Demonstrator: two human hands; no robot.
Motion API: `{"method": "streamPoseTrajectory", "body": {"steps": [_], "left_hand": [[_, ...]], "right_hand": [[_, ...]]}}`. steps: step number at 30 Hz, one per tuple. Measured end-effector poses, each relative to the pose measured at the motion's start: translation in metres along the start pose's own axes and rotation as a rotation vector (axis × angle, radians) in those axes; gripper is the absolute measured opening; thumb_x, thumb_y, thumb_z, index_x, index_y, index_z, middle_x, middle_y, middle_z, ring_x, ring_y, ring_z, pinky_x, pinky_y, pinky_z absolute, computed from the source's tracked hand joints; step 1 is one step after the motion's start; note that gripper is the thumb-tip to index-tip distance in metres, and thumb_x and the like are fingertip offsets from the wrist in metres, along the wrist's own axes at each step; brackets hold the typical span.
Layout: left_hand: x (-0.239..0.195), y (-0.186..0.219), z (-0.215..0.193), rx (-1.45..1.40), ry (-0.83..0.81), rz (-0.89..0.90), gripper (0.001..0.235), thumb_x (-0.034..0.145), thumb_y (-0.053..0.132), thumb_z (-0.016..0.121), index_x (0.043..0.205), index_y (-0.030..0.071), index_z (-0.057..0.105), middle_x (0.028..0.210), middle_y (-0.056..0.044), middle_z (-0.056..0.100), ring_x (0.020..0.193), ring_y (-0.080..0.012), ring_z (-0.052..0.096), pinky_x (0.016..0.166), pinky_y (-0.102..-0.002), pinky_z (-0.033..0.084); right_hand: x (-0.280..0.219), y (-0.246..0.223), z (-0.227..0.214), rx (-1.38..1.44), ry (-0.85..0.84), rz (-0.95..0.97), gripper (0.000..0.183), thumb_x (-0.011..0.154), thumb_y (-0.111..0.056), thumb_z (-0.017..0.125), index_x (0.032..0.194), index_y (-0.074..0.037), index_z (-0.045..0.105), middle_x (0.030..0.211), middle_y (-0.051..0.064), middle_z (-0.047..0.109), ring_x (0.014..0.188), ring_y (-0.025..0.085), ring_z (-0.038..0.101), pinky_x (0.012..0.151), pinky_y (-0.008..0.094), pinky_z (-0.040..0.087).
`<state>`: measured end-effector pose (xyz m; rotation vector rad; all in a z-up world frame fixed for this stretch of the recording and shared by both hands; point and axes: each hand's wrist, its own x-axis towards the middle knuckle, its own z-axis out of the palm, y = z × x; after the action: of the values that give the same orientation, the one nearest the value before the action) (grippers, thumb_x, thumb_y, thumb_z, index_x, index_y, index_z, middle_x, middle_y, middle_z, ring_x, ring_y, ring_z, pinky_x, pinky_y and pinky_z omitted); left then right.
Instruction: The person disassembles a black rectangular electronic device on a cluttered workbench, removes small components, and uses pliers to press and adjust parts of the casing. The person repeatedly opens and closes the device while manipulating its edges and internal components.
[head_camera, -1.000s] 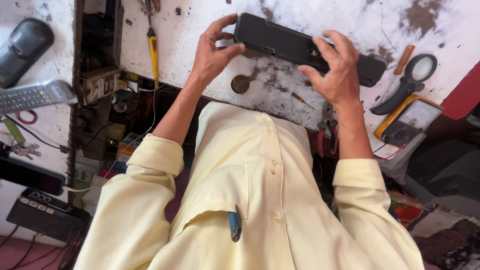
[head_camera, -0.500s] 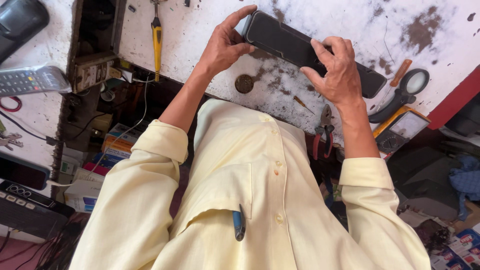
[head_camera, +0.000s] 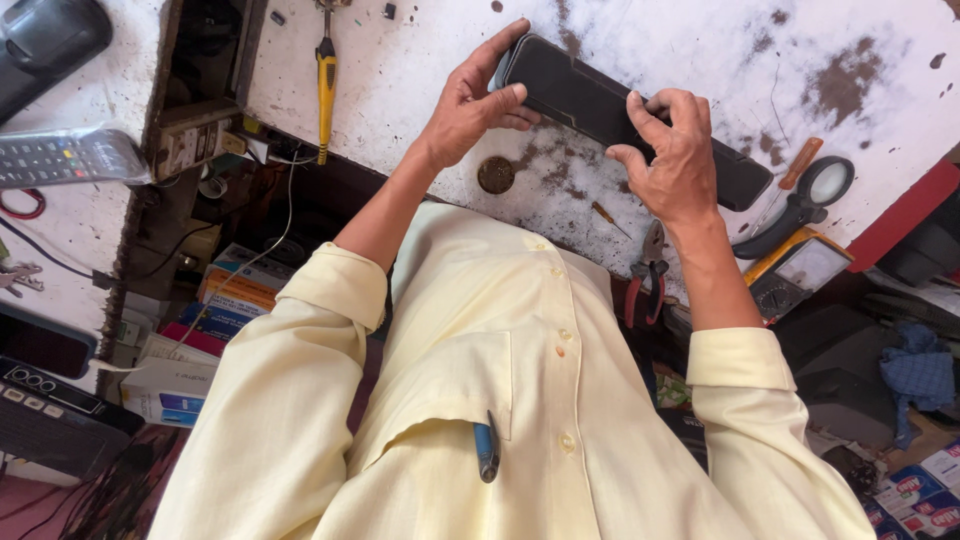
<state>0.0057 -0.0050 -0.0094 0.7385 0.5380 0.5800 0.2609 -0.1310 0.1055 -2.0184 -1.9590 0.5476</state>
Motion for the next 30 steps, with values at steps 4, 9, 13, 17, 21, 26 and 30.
{"method": "streamPoseTrajectory", "body": {"steps": [4,9,13,17,21,26,30], "left_hand": [[0.005,-0.005,0.006,-0.008,0.058,0.024,0.057,0.11,0.011,0.059,0.161,0.013,0.035,0.142,-0.015,0.064,0.093,-0.0236,0.08,0.08,-0.037,0.071],[0.004,-0.006,0.007,0.014,0.058,0.033,0.055,0.111,0.013,0.058,0.161,0.013,0.036,0.137,-0.015,0.067,0.092,-0.0226,0.08,0.079,-0.036,0.071],[0.003,-0.004,0.007,0.019,0.043,0.023,0.054,0.111,0.014,0.057,0.16,0.013,0.035,0.139,-0.014,0.065,0.093,-0.0228,0.079,0.08,-0.037,0.071],[0.006,-0.001,0.007,0.024,0.032,0.026,0.054,0.111,0.013,0.058,0.16,0.013,0.036,0.145,-0.014,0.06,0.094,-0.0238,0.079,0.081,-0.037,0.068],[0.004,0.001,0.007,0.023,0.034,-0.009,0.054,0.112,0.012,0.056,0.161,0.013,0.035,0.154,-0.013,0.054,0.096,-0.0244,0.079,0.083,-0.037,0.07],[0.007,0.004,0.009,0.016,0.026,0.002,0.054,0.111,0.009,0.057,0.161,0.012,0.036,0.156,-0.013,0.053,0.097,-0.0256,0.079,0.084,-0.038,0.07],[0.007,0.008,0.01,0.007,0.036,-0.013,0.054,0.109,0.007,0.057,0.159,0.011,0.037,0.158,-0.011,0.049,0.096,-0.027,0.079,0.083,-0.038,0.07]], "right_hand": [[0.001,0.0,0.003,0.03,0.02,0.027,0.063,0.079,-0.021,0.096,0.136,-0.007,0.074,0.118,0.009,0.057,0.109,0.029,0.05,0.097,0.04,0.049],[0.001,0.0,0.007,0.122,0.037,0.109,0.062,0.077,-0.024,0.096,0.132,-0.005,0.074,0.121,0.009,0.056,0.113,0.029,0.05,0.099,0.039,0.05],[0.001,0.003,0.012,0.177,0.044,0.141,0.056,0.08,-0.03,0.094,0.126,-0.003,0.074,0.124,0.008,0.057,0.119,0.028,0.05,0.104,0.041,0.05],[0.014,0.012,0.012,0.246,0.072,0.2,0.035,0.096,-0.036,0.085,0.107,-0.004,0.076,0.12,0.009,0.065,0.118,0.027,0.06,0.105,0.042,0.05],[0.043,0.016,0.021,0.329,-0.007,0.261,0.031,0.098,-0.036,0.078,0.109,-0.007,0.079,0.113,0.014,0.074,0.107,0.027,0.07,0.097,0.039,0.054],[0.081,-0.004,0.051,0.512,0.055,0.277,0.023,0.092,-0.026,0.084,0.105,-0.007,0.082,0.107,0.013,0.079,0.098,0.022,0.076,0.089,0.034,0.058],[0.095,-0.002,0.052,0.604,-0.014,0.464,0.019,0.082,-0.017,0.088,0.098,-0.007,0.082,0.09,0.007,0.08,0.079,0.013,0.074,0.073,0.027,0.058]]}}
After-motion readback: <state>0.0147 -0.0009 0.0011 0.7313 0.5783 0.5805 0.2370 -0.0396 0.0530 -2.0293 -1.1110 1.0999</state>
